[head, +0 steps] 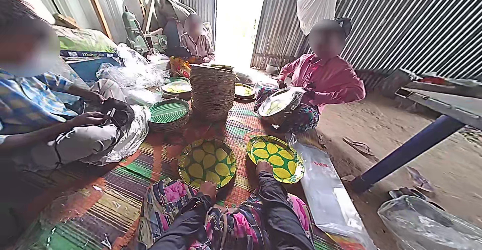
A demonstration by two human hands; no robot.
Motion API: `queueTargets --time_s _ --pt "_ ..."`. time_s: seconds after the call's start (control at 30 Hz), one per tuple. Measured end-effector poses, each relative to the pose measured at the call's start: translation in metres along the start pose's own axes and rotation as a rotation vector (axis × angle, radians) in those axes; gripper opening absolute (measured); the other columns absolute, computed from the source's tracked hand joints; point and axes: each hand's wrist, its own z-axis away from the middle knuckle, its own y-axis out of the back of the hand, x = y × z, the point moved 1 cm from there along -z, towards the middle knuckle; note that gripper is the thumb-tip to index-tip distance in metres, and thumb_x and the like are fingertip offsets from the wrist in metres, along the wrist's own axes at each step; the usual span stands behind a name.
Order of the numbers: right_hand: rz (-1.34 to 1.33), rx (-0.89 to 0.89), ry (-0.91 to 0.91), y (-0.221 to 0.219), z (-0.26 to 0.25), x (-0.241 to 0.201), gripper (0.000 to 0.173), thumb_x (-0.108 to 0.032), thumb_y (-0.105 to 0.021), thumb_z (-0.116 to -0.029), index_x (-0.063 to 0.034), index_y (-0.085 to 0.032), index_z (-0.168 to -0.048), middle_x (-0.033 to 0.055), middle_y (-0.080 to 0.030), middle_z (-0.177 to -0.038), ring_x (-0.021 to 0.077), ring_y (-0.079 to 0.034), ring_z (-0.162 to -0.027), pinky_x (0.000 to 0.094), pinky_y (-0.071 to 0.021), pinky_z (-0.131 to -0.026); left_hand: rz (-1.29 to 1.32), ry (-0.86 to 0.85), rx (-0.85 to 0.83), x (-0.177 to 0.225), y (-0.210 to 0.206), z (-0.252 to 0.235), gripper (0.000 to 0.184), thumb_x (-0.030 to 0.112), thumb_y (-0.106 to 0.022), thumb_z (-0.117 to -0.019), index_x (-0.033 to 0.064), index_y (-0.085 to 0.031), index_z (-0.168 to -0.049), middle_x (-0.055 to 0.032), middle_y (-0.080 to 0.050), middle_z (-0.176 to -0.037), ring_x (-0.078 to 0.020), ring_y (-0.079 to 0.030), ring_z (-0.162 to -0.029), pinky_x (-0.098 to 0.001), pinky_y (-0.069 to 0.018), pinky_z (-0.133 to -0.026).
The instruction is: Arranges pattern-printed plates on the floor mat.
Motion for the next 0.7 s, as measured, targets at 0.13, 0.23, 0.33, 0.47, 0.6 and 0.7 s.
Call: queueTargets --time_s 0.13,0.23,0.33,0.47,0.6,0.7 --pt "-0.296 0.350 0.052 0.024 0.019 -0.001 0.042 -0.003 -0.045 -0.1058 0.0057 -0.053 -0.146 0.0293 -0.048 -0.153 0.0416 -0.043 -0.147 0.0485 -0.0356 -0.121 0.170 -0.082 0.456 -0.001 -0.007 0.005 0.085 0.030 -0.067 -0.0987 0.0070 -0.019 -0.165 -0.0271 -0.017 -0.170 -0.0432 -0.016 -0.158 -0.0621 -0.0183 -0.125" --pt "-0.294 0.720 0.419 0.004 0.032 -0.013 0.037 0.003 -0.051 -0.1001 0.0095 -0.061 -0.135 0.0327 -0.062 -0.135 0.0454 -0.061 -0.128 0.0503 -0.0494 -0.109 0.171 -0.272 1.156 0.000 -0.013 0.006 0.076 0.024 -0.079 -0.0852 -0.0056 -0.050 -0.149 -0.0359 -0.042 -0.155 -0.0569 -0.036 -0.146 -0.0791 -0.0233 -0.114" --pt "-0.195 0.683 0.810 -0.021 0.041 -0.035 0.030 0.008 -0.056 -0.0944 0.0089 -0.072 -0.120 0.0290 -0.071 -0.120 0.0457 -0.070 -0.113 0.0545 -0.0562 -0.098 0.093 -0.341 1.327 0.008 -0.012 0.012 0.056 0.027 -0.062 -0.0955 -0.0033 -0.057 -0.143 -0.0333 -0.052 -0.148 -0.0586 -0.045 -0.139 -0.0851 -0.0250 -0.105" --pt "0.092 -0.225 0.718 -0.031 0.041 -0.064 0.039 -0.008 -0.048 -0.1057 -0.0047 -0.060 -0.142 0.0238 -0.057 -0.147 0.0410 -0.051 -0.139 0.0559 -0.0396 -0.116 0.045 -0.127 0.364 0.010 0.006 0.021 0.059 0.026 -0.045 -0.1094 0.0087 -0.030 -0.163 -0.0196 -0.024 -0.170 -0.0430 -0.018 -0.158 -0.0708 -0.0011 -0.124" --pt "0.001 -0.044 0.389 -0.018 0.019 -0.047 0.048 -0.020 -0.062 -0.1024 -0.0044 -0.056 -0.147 0.0271 -0.057 -0.145 0.0427 -0.050 -0.140 0.0556 -0.0386 -0.117 0.032 0.006 0.017 -0.006 -0.004 -0.004 0.055 0.035 -0.050 -0.1089 0.0053 -0.045 -0.154 -0.0204 -0.034 -0.166 -0.0404 -0.032 -0.154 -0.0664 -0.0265 -0.120" --pt "-0.002 0.056 0.048 -0.002 0.002 -0.011 0.062 -0.028 -0.065 -0.1003 0.0034 -0.047 -0.150 0.0266 -0.049 -0.153 0.0409 -0.042 -0.147 0.0565 -0.0353 -0.118 0.044 -0.020 0.000 -0.002 -0.004 -0.006 0.053 0.032 -0.050 -0.1090 0.0048 -0.045 -0.154 -0.0214 -0.033 -0.166 -0.0417 -0.032 -0.153 -0.0620 -0.0355 -0.118"
